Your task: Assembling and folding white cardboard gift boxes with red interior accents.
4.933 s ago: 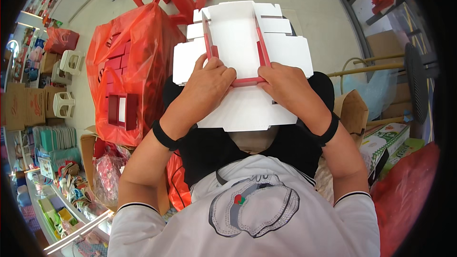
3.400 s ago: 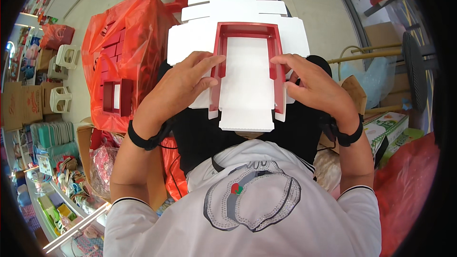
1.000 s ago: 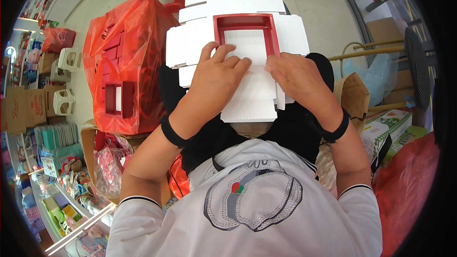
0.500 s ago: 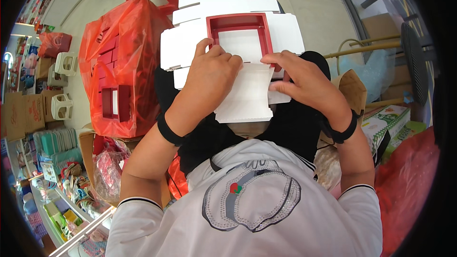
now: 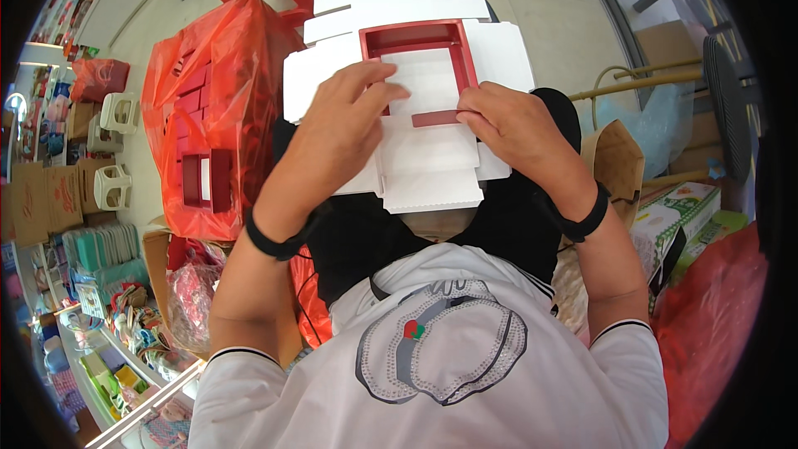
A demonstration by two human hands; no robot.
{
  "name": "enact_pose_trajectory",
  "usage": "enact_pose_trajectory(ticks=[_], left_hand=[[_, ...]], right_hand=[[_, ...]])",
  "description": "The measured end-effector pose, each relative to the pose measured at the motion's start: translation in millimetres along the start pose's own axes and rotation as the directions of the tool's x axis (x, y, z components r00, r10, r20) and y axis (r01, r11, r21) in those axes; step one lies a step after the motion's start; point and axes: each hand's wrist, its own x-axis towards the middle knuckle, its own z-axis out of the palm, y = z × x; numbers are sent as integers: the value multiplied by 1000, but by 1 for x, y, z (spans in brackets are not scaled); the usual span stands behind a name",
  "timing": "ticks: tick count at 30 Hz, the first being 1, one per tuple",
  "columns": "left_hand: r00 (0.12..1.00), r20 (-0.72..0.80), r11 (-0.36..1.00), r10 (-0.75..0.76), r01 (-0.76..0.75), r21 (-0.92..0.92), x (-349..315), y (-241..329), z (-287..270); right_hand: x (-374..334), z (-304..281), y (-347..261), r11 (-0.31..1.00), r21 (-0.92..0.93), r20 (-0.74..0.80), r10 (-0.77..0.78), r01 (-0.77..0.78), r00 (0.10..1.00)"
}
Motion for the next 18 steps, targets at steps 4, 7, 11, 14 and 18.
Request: enact_pose_trajectory(ticks=[4, 7, 11, 14, 18], left_hand=[[976, 208, 996, -69, 80, -45, -21, 1, -20], [975, 216, 996, 47, -62, 66, -22, 1, -14], [978, 179, 992, 110, -120, 47, -16, -11, -6], [984, 134, 993, 118, -120, 5, -12, -14, -2], [989, 79, 988, 122, -129, 91, -3, -5, 9]], right_hand=[[0, -1, -1, 1000, -3, 10, 3, -3, 1000], [0, -1, -1, 999, -35, 33, 15, -13, 999], [1, -1, 0, 999, -31, 44, 10, -8, 999], [3, -3, -1, 1000, -26, 48, 7, -6, 999], [3, -4, -1, 1000, -16, 51, 10, -10, 999]])
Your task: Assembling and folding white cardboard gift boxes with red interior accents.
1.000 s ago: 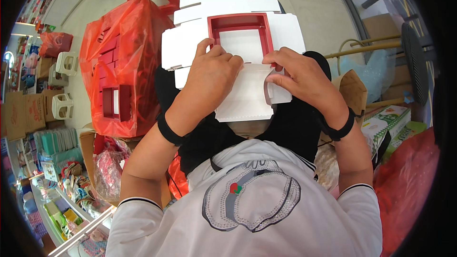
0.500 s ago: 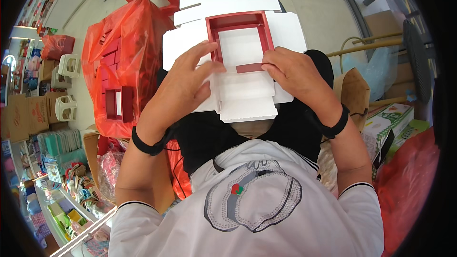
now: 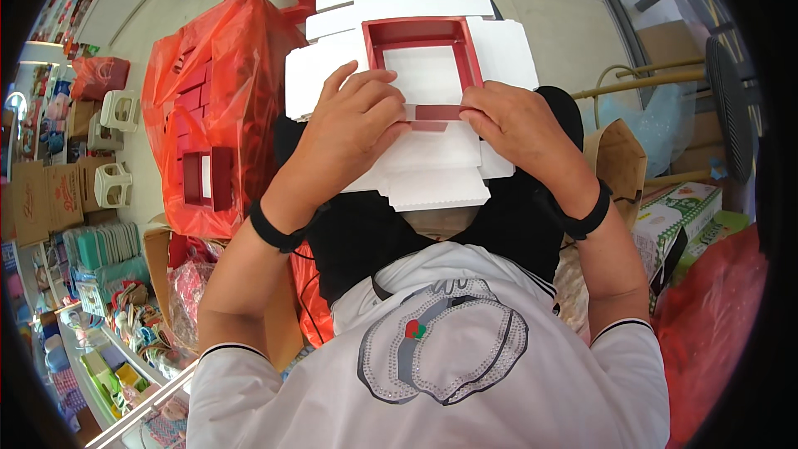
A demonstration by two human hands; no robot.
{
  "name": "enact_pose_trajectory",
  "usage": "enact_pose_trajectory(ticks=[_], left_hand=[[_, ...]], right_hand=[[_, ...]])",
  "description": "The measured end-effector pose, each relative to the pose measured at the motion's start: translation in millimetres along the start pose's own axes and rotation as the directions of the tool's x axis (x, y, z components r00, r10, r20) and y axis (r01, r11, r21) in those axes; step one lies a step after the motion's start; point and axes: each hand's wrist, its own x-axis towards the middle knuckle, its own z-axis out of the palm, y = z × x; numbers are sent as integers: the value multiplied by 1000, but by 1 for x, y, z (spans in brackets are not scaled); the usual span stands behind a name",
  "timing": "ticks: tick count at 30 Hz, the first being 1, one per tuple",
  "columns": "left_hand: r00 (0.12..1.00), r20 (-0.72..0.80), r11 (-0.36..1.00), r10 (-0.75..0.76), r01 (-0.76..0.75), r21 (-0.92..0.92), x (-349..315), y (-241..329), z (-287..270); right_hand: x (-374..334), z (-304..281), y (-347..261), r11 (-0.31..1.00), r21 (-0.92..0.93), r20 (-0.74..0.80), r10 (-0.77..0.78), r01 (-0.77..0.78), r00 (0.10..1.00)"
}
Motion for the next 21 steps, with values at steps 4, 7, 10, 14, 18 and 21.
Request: enact_pose_trajectory(ticks=[4, 7, 10, 14, 18, 21], left_hand=[[995, -57, 996, -85, 86, 22, 2, 2, 20], [996, -69, 995, -55, 61, 78, 2, 0, 24], [998, -43, 992, -46, 51, 114, 0, -5, 22], [997, -45, 997, -66, 68, 39, 2, -6, 24], [996, -43, 996, -82, 81, -23, 3, -7, 20], [996, 21, 993, -92, 93, -74, 6, -7, 12]], right_hand=[[-1, 2, -1, 1000, -22, 2, 3, -3, 1000], [-5, 5, 0, 1000, -10, -11, 6, -6, 1000], [-22, -4, -12, 998, 61, -16, 21, -20, 1000], [-34, -10, -14, 1000, 7, 66, 7, -7, 998], [-26, -2, -8, 995, -35, -68, -95, 93, 993], [-16, 1, -7, 998, 21, -134, -55, 59, 989]])
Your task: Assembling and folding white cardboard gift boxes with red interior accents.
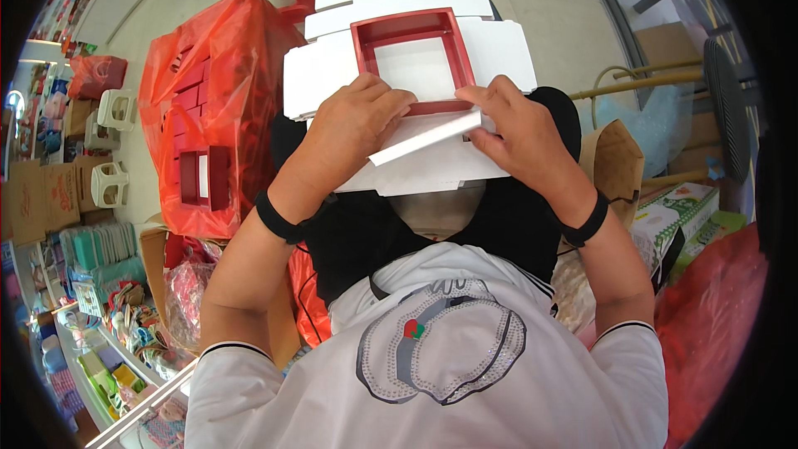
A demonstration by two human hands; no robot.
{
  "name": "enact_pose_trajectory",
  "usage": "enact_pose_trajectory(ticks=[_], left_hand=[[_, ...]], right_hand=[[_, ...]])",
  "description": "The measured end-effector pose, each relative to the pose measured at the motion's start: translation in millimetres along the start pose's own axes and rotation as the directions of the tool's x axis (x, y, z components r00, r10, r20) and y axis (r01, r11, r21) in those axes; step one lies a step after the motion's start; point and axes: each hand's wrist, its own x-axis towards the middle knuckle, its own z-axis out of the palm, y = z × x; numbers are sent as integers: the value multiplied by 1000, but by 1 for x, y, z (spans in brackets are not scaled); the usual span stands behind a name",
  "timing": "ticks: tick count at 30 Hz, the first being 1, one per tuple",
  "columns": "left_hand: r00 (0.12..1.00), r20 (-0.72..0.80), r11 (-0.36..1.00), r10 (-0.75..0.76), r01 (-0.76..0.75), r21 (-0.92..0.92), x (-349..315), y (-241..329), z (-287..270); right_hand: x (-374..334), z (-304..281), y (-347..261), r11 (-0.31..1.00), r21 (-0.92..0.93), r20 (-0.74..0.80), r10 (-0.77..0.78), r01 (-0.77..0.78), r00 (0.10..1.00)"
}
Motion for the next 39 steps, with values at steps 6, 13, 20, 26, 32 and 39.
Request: enact_pose_trajectory(ticks=[6, 13, 20, 26, 32, 39], left_hand=[[997, -31, 951, -72, 59, -304, -14, -15, -9], [980, -132, 953, -146, 104, -285, -24, -12, -7], [918, -179, 907, -355, 292, -302, -11, -8, 5], [907, -158, 896, -391, 335, -292, -7, -5, 9], [923, -307, 972, -232, 210, -103, -2, -1, 8], [981, -182, 956, -62, 111, 272, -12, 6, 11]], right_hand=[[19, 4, 13, 988, 146, -17, 61, -58, 998], [30, 0, 12, 967, 231, 33, 98, -103, 995], [38, 7, 13, 946, 291, 42, 140, -146, 989], [40, 4, 2, 925, 295, 14, 245, -238, 969], [39, 9, 4, 954, 240, -8, 185, -178, 983], [34, 11, 12, 997, 58, 41, 47, -49, 998]])
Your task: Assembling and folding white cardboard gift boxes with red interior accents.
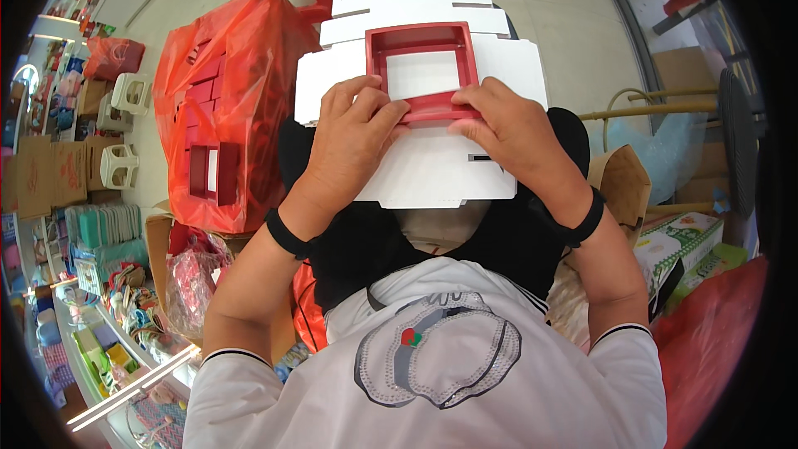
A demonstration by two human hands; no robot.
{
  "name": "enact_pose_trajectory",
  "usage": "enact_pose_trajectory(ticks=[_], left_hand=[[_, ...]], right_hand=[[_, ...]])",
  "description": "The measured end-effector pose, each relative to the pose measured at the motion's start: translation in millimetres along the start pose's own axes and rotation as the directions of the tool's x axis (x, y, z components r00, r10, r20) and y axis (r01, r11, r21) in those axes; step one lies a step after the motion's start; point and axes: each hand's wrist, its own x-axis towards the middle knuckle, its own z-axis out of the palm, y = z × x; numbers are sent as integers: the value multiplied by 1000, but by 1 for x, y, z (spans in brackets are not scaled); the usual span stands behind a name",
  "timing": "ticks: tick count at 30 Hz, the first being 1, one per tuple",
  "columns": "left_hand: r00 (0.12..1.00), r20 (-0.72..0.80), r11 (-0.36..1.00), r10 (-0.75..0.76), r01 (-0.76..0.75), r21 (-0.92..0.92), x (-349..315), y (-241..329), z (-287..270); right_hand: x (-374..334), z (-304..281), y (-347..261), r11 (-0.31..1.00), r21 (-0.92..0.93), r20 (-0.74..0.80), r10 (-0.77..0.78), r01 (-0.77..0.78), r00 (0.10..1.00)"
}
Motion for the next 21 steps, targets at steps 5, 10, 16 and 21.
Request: enact_pose_trajectory(ticks=[5, 10, 16, 21], left_hand=[[998, 67, 999, 12, -15, 52, 6, 7, -4], [972, 235, 998, 31, -45, 54, 13, 6, -6], [962, 269, 996, 54, -70, 49, 13, -1, -2], [974, 191, 992, 123, -128, 15, 13, -6, 10]], right_hand=[[2, -1, 0, 997, -79, 118, 11, -1, 993], [14, -3, -6, 979, -202, 268, 30, 25, 963], [24, -5, -7, 981, -190, 333, 18, 48, 943], [21, -8, -9, 971, -233, 276, 22, 44, 961]])
